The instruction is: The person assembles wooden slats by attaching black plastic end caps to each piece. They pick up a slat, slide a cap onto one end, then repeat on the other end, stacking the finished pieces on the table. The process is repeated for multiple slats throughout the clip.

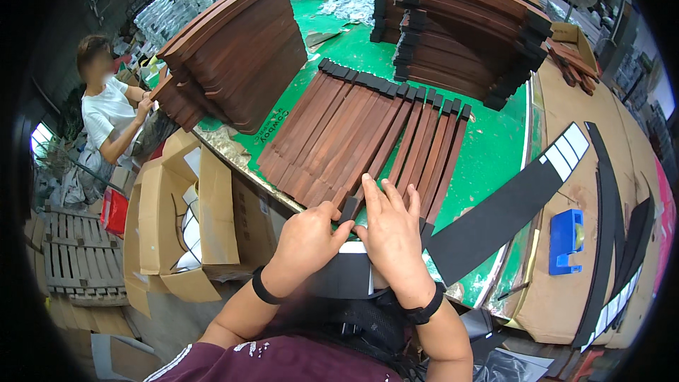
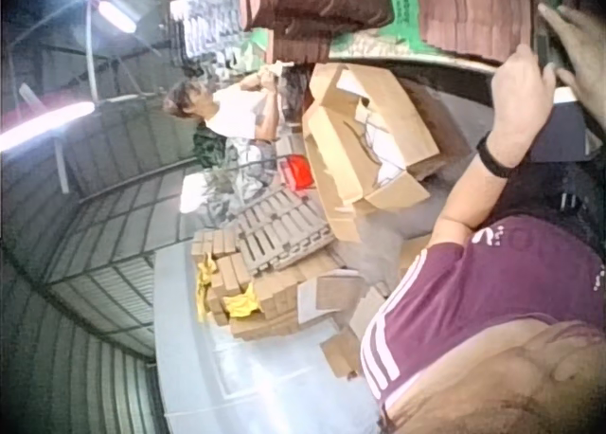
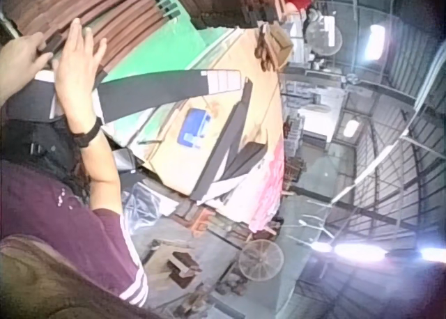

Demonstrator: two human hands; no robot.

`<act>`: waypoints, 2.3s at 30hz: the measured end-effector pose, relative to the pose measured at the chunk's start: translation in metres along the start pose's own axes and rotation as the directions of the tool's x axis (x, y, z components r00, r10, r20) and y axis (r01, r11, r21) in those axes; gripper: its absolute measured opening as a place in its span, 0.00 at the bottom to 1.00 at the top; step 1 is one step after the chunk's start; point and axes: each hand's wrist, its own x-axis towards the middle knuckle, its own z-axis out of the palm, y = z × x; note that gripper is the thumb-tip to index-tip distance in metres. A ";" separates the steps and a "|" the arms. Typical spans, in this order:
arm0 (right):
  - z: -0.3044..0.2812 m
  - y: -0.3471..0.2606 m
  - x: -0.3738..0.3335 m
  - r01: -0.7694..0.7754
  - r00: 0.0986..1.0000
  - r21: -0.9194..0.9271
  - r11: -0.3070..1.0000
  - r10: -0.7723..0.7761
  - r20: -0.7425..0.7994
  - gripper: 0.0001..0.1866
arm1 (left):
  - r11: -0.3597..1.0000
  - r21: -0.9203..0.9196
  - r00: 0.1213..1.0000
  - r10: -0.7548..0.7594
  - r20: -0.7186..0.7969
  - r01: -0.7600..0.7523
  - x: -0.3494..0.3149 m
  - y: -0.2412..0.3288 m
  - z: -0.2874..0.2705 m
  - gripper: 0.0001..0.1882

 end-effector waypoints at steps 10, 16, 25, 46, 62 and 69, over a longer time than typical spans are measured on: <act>0.003 0.004 -0.001 0.014 1.000 0.007 1.000 -0.014 -0.028 0.52 | 0.997 0.077 1.000 0.020 0.022 -0.021 0.004 0.001 0.002 0.15; 0.003 0.003 -0.002 0.026 1.000 0.007 1.000 -0.026 -0.015 0.53 | 0.998 0.061 0.999 0.023 0.038 -0.026 0.006 0.003 0.000 0.13; 0.001 0.001 -0.002 0.018 1.000 -0.024 1.000 -0.018 0.009 0.51 | 0.992 0.088 0.991 0.076 0.113 -0.087 0.015 0.001 -0.002 0.14; 0.003 -0.001 -0.003 0.120 0.993 -0.152 0.981 -0.120 0.009 0.37 | 0.995 -0.003 0.988 0.098 -0.117 -0.099 -0.015 -0.012 0.017 0.21; 0.002 -0.008 -0.002 0.121 0.993 -0.173 0.978 -0.118 0.027 0.36 | 0.997 0.000 0.986 0.081 -0.149 -0.082 -0.014 -0.018 0.034 0.15; 0.004 -0.005 -0.002 0.124 0.992 -0.163 0.979 -0.125 0.008 0.36 | 0.998 0.024 0.986 0.064 -0.154 -0.061 -0.018 -0.014 0.034 0.16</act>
